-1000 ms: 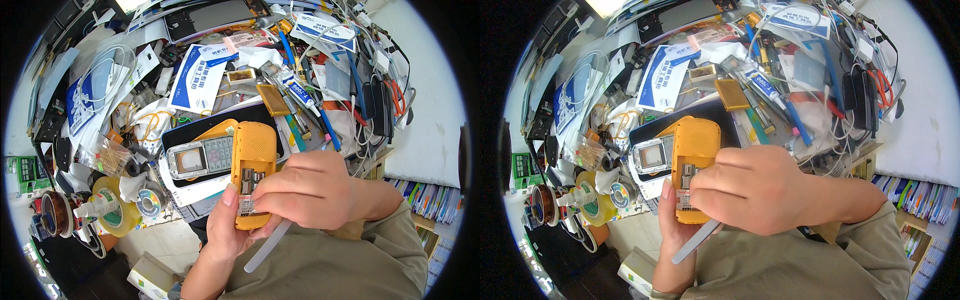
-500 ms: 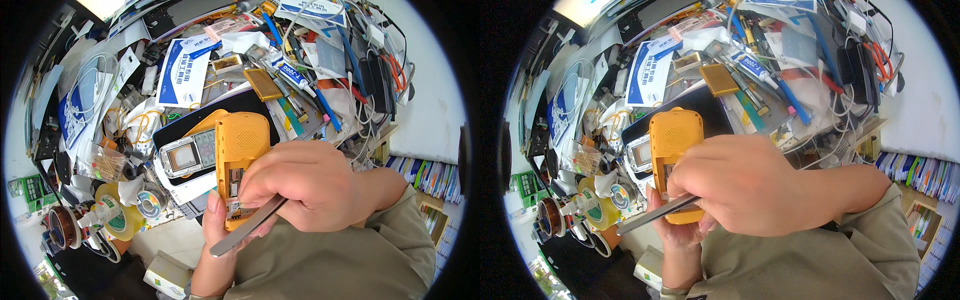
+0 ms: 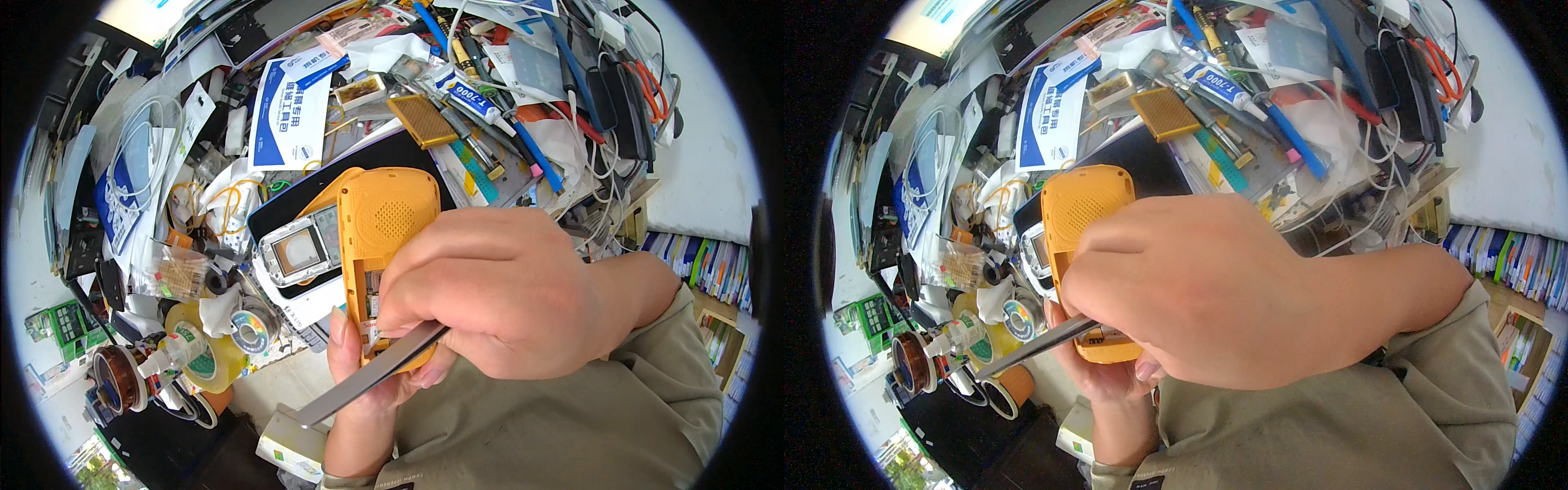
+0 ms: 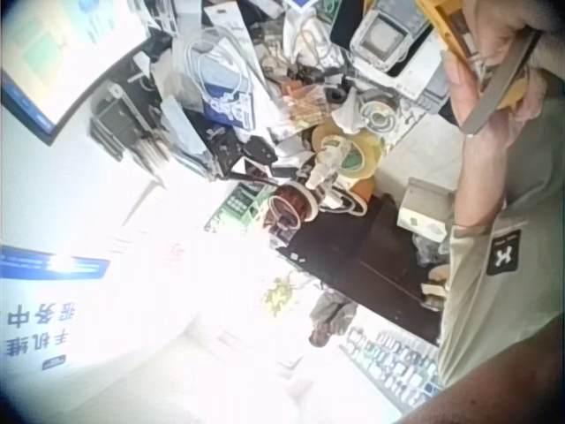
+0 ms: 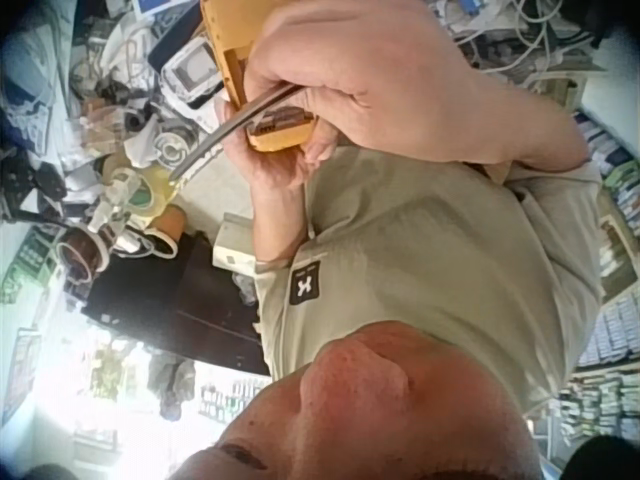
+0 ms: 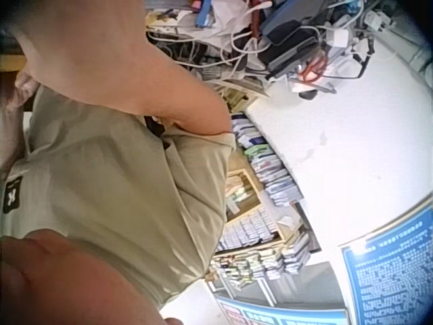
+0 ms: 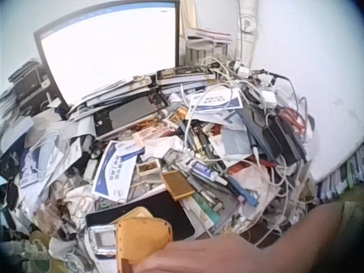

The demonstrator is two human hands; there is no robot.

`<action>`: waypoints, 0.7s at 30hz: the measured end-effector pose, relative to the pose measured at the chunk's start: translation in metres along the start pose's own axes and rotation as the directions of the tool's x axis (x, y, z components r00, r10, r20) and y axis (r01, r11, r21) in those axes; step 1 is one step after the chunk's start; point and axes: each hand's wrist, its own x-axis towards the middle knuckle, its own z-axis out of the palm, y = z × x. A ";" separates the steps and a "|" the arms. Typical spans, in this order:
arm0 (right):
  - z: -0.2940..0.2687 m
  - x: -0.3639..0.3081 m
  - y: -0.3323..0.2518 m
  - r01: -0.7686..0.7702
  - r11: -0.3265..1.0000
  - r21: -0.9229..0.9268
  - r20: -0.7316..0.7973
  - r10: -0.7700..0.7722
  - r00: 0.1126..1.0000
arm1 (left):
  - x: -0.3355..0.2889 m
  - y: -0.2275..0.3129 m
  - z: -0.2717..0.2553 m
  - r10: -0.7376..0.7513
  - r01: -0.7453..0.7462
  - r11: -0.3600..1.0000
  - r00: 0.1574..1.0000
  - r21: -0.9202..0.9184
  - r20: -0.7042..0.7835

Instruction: The person disassembles a yellow mobile phone by removing the back cover, battery, and internal components. They use tweezers to carefully extract the motherboard and other parts, placing them on a cluttered workbench.

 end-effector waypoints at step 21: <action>-0.006 0.014 -0.015 -0.056 0.998 0.040 0.097 0.052 0.994 | -0.005 -0.006 -0.010 0.178 -0.100 0.944 0.957 -0.315 0.231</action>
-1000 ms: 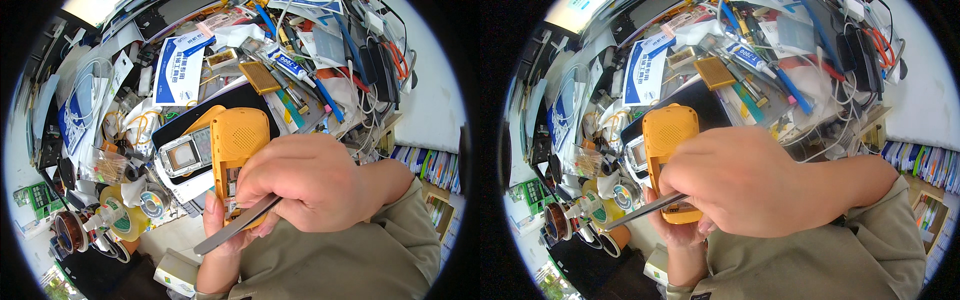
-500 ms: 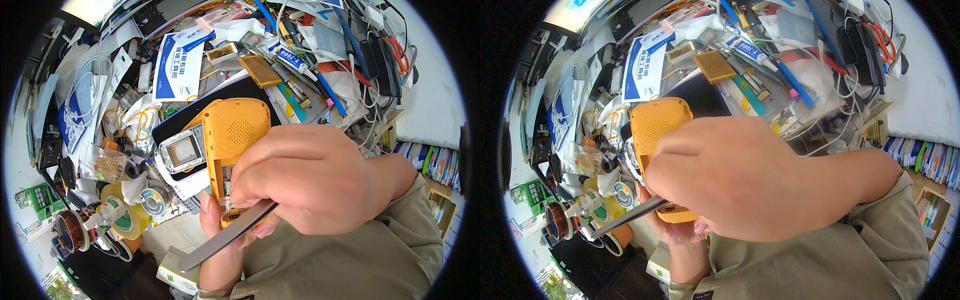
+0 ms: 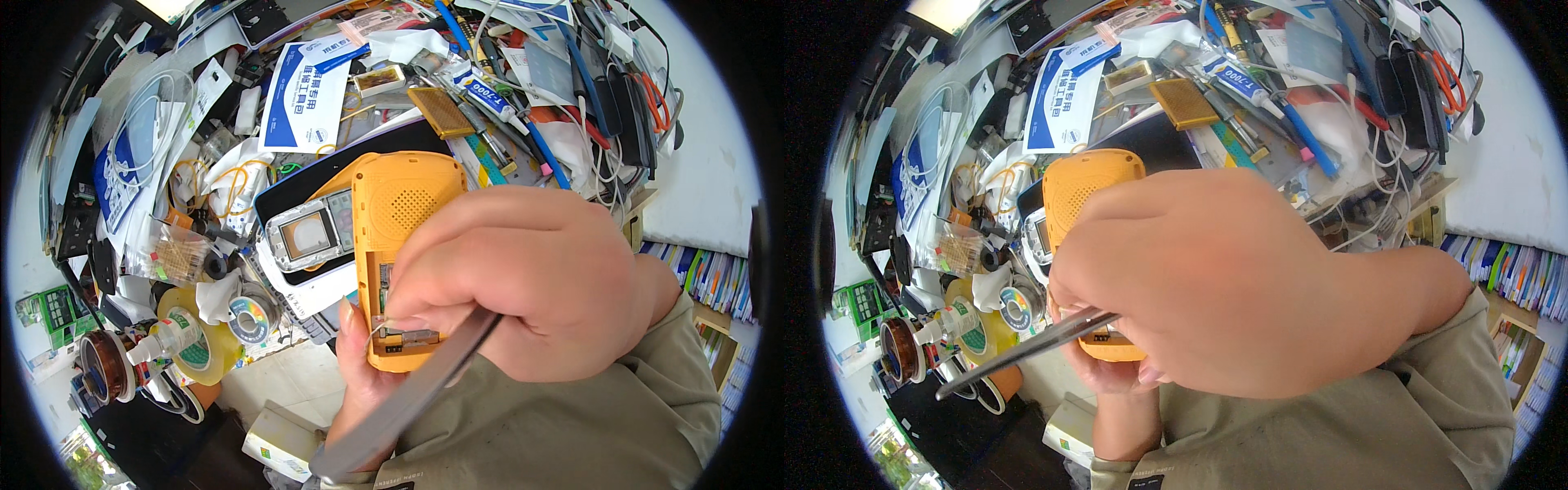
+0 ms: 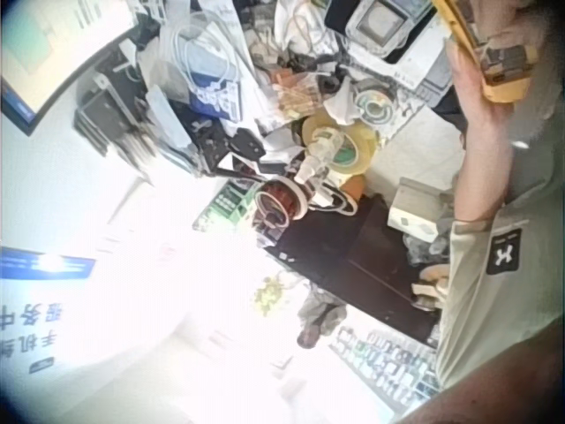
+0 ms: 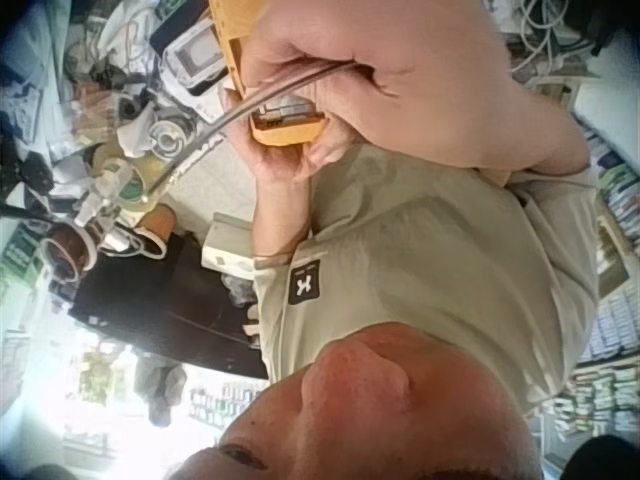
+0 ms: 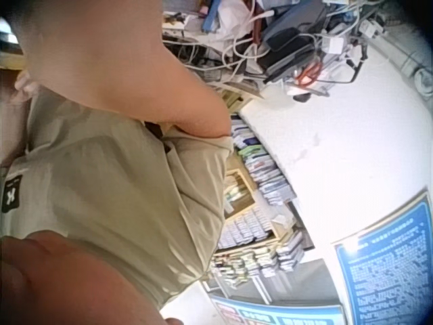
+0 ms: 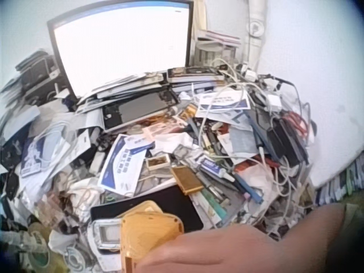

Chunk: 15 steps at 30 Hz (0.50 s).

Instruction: The person disassembles a yellow mobile phone by removing the back cover, battery, and internal components. They use tweezers to carefully extract the motherboard and other parts, placing them on a cluttered workbench.

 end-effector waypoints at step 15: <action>-0.008 0.010 0.001 -0.055 0.849 0.525 -0.252 0.217 0.943 | 0.004 0.005 0.006 -0.135 0.152 0.982 0.981 0.113 -0.142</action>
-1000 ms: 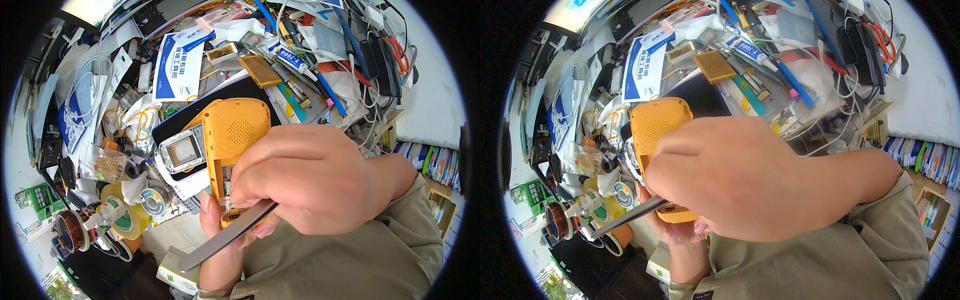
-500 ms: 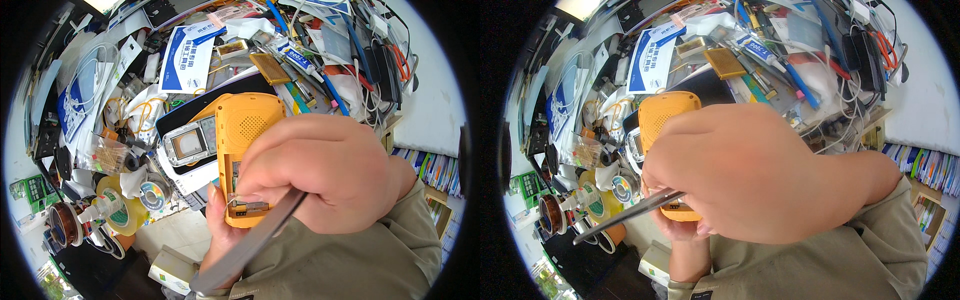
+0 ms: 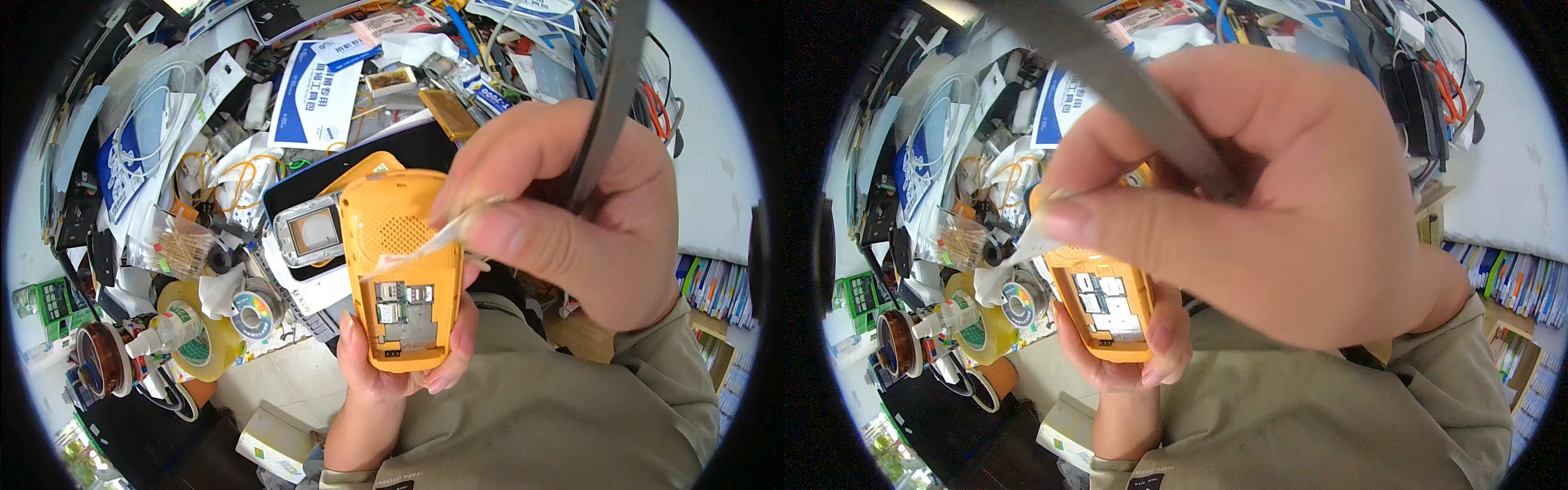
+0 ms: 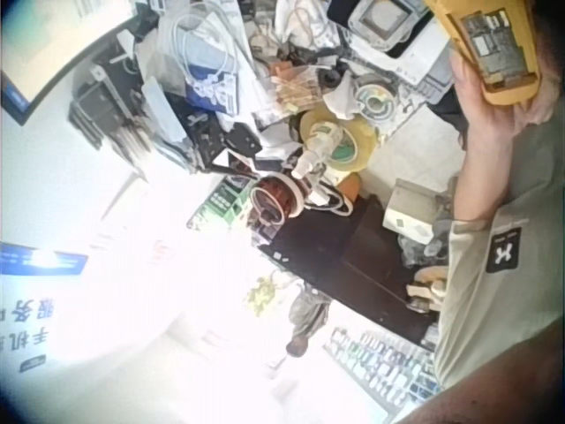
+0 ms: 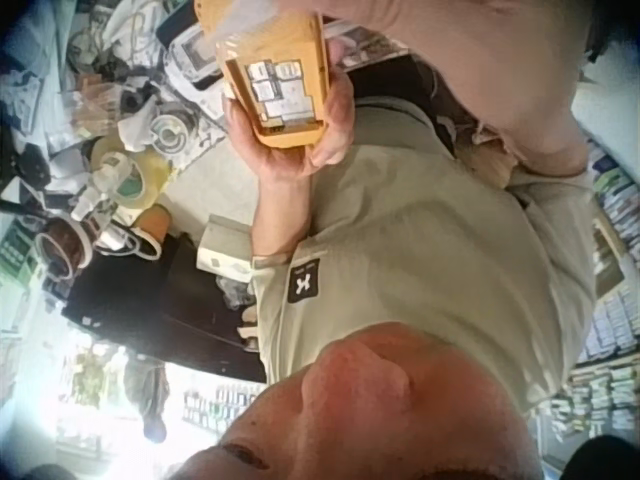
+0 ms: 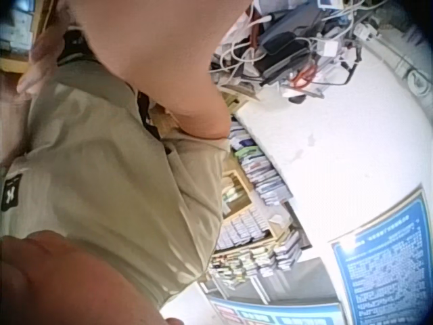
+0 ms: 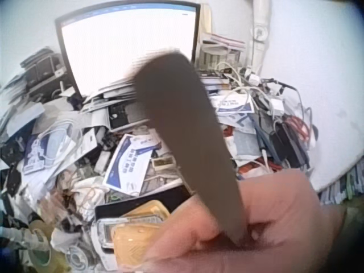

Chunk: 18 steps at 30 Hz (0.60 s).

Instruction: The person disassembles a yellow mobile phone by removing the back cover, battery, and internal components. They use tweezers to carefully extract the motherboard and other parts, placing them on a cluttered workbench.

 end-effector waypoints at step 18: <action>-0.040 0.006 0.071 0.384 0.396 -0.834 0.318 -0.223 0.922 | -0.025 0.043 -0.024 0.279 -0.281 0.956 0.960 -0.082 -0.037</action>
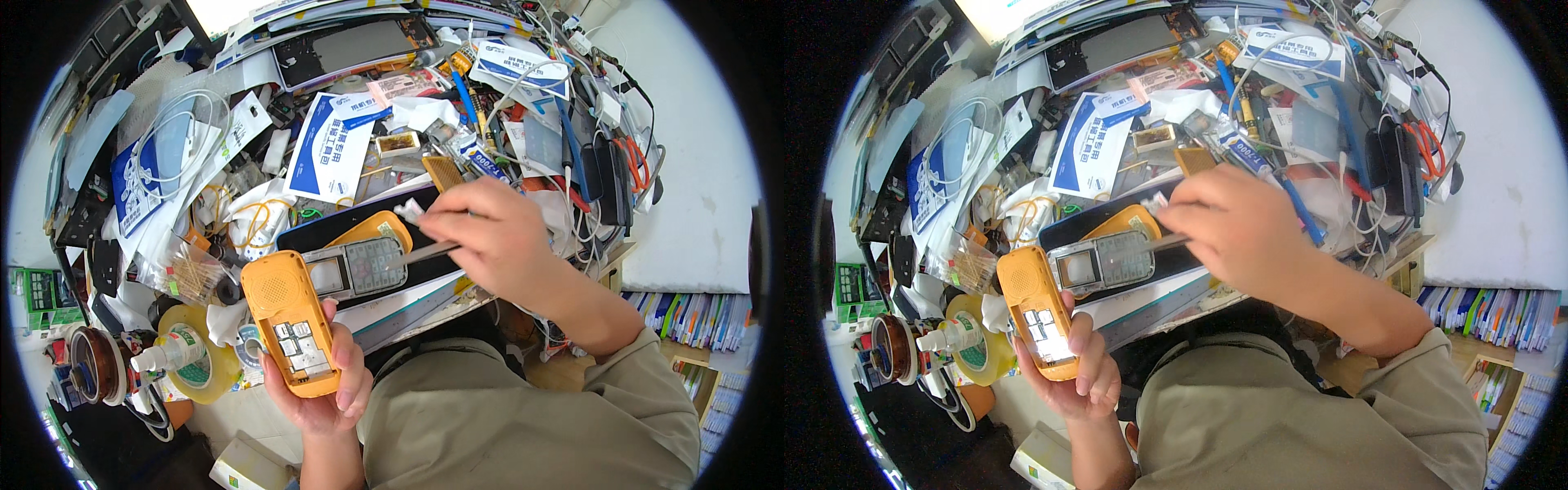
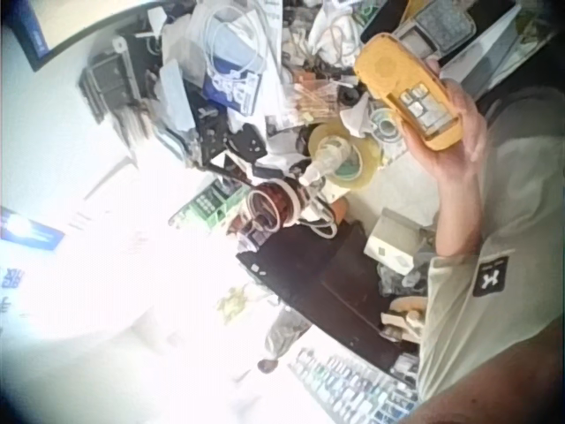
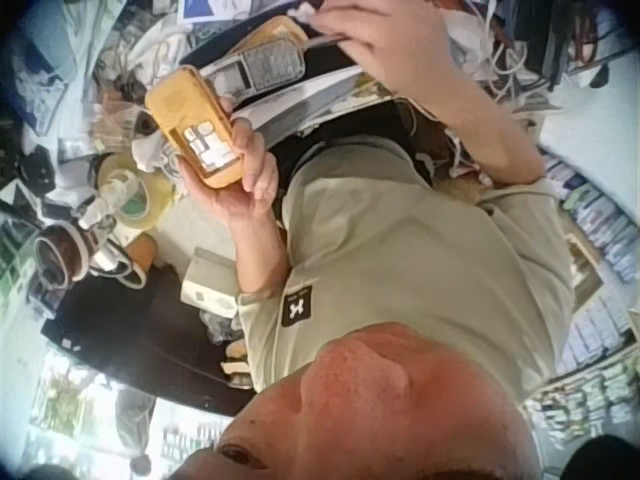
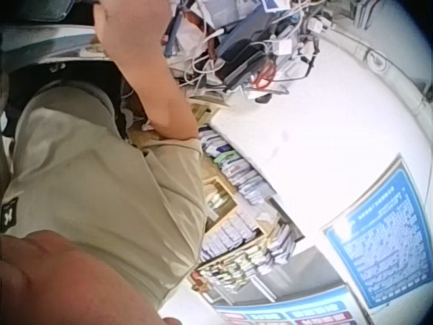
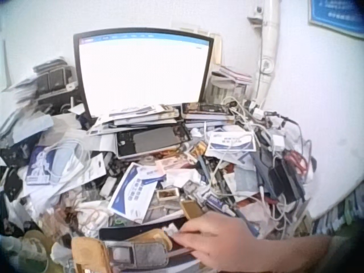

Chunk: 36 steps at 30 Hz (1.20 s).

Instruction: The person disassembles a yellow mobile phone by removing the back cover, battery, and internal components. They use tweezers to carefully extract the motherboard and other parts, placing them on a cluttered workbench.

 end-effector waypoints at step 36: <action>-0.004 -0.037 -0.065 -0.303 0.715 0.630 0.096 0.316 0.944 | 0.039 -0.048 0.054 0.288 0.163 0.405 0.911 0.900 -0.295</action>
